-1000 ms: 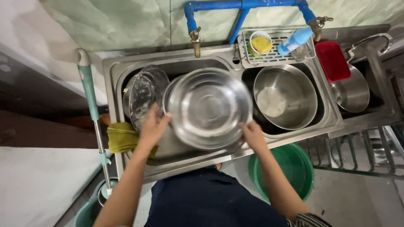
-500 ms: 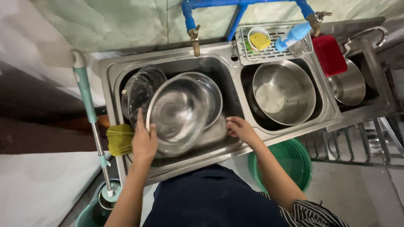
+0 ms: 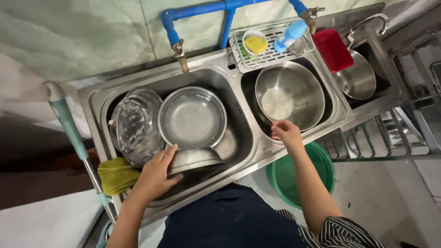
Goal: The person carries two metal bowls to a double sink, rinses them under running water, and washes them by hand. They then retrieve a small saucepan, rinse it, and fill it with water from the tap.
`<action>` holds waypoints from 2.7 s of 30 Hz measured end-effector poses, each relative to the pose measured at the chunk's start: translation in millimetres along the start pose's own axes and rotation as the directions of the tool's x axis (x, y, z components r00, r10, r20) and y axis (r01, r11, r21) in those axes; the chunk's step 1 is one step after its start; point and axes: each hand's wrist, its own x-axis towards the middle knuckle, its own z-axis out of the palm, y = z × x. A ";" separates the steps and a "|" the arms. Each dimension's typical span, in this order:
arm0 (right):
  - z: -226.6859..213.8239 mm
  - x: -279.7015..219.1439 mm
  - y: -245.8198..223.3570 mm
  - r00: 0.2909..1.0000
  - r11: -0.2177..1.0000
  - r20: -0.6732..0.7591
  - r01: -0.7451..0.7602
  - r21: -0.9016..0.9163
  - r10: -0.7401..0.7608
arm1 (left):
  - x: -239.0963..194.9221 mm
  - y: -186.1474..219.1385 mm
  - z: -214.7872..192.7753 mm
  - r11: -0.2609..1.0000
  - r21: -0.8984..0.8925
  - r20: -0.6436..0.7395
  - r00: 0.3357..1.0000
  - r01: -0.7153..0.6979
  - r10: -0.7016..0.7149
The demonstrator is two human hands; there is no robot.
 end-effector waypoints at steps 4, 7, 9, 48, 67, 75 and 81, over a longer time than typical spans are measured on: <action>-21.1 13.2 -15.3 0.993 1.000 -0.113 -0.015 0.008 0.015 | 11.9 7.8 -3.3 0.997 -0.065 0.067 0.997 0.048 -0.044; -36.1 50.4 -7.5 0.991 0.999 -0.129 -0.046 0.007 0.047 | 21.1 5.7 0.6 0.989 -0.095 0.104 0.990 0.109 -0.099; -48.8 91.3 6.9 0.986 0.999 -0.159 -0.045 -0.006 0.044 | 24.8 -6.8 8.0 0.970 -0.207 0.072 0.991 0.127 -0.114; 324.3 65.4 -1.9 0.794 0.449 0.054 0.397 -0.801 -0.605 | 240.6 16.8 136.2 -0.862 -0.454 0.185 0.923 -0.223 -0.337; 247.0 84.5 -95.6 0.872 0.417 0.477 -0.396 0.818 -0.109 | 254.4 95.7 129.3 -0.436 -0.879 0.160 0.743 -0.192 -0.650; 246.1 59.0 -42.4 0.863 0.924 0.502 -0.240 0.299 0.062 | 288.2 -59.8 292.0 0.330 -0.901 -0.115 0.577 0.283 -0.809; 229.0 29.5 -39.0 0.807 0.959 0.532 0.141 0.247 -0.256 | 261.2 -24.7 190.9 -0.164 -0.973 0.029 0.623 -0.160 -0.781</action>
